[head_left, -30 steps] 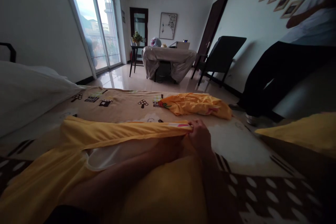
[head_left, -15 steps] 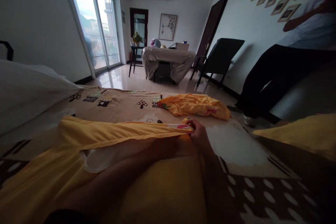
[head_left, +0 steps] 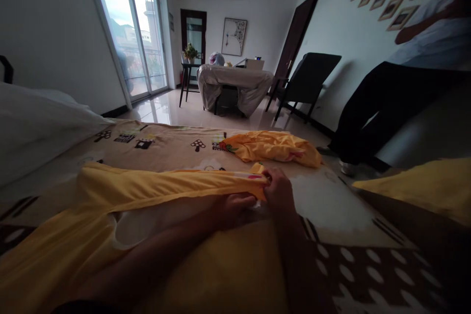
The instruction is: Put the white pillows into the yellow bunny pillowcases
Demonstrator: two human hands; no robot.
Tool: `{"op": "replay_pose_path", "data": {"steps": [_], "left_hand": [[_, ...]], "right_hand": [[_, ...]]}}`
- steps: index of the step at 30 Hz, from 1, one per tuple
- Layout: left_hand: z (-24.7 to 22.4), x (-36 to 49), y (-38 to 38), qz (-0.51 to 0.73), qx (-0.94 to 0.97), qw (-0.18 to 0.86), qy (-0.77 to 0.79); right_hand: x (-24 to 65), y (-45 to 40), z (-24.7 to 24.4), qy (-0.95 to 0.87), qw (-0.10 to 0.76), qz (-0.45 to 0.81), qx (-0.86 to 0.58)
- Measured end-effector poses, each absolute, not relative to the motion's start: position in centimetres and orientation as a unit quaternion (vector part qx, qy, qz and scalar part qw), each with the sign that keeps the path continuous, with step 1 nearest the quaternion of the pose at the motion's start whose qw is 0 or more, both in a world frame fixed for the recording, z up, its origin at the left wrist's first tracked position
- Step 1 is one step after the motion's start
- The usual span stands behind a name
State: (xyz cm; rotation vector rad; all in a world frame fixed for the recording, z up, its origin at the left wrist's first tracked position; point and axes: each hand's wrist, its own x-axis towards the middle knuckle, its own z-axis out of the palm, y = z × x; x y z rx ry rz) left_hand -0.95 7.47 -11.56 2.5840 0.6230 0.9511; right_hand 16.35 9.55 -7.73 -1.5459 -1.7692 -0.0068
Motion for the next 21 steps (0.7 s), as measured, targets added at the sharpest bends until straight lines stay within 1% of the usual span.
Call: {"op": "replay_pose_path", "data": {"steps": [3,6,8,10,14,18,21], "left_hand": [[-12.0,-1.1,7.4,0.378,0.890,0.174,0.185],[-11.5,-1.1,7.2,0.335,0.895,0.194,0.221],[-10.8,-1.0,7.2,0.275,0.900,0.224,0.252],[-10.2,-0.8,7.3,0.246,0.897,0.245,0.275],[-10.3,-0.3,7.6,0.281,0.871,0.239,0.325],[-10.9,-0.1,7.8,0.279,0.848,0.249,0.376],[-11.3,0.0,7.9,0.301,0.842,0.222,0.389]], "right_hand": [[16.3,9.5,-7.5,-0.690,0.409,0.118,-0.585],[16.2,9.5,-7.3,-0.666,0.447,0.192,-0.565],[16.1,9.4,-7.3,-0.656,0.468,0.192,-0.560],[16.0,9.4,-7.3,-0.658,0.472,0.178,-0.559],[15.9,9.4,-7.2,-0.663,0.456,0.155,-0.573],[16.3,9.2,-6.9,-0.672,0.419,0.133,-0.596],[16.9,9.1,-6.7,-0.699,0.387,0.151,-0.581]]}}
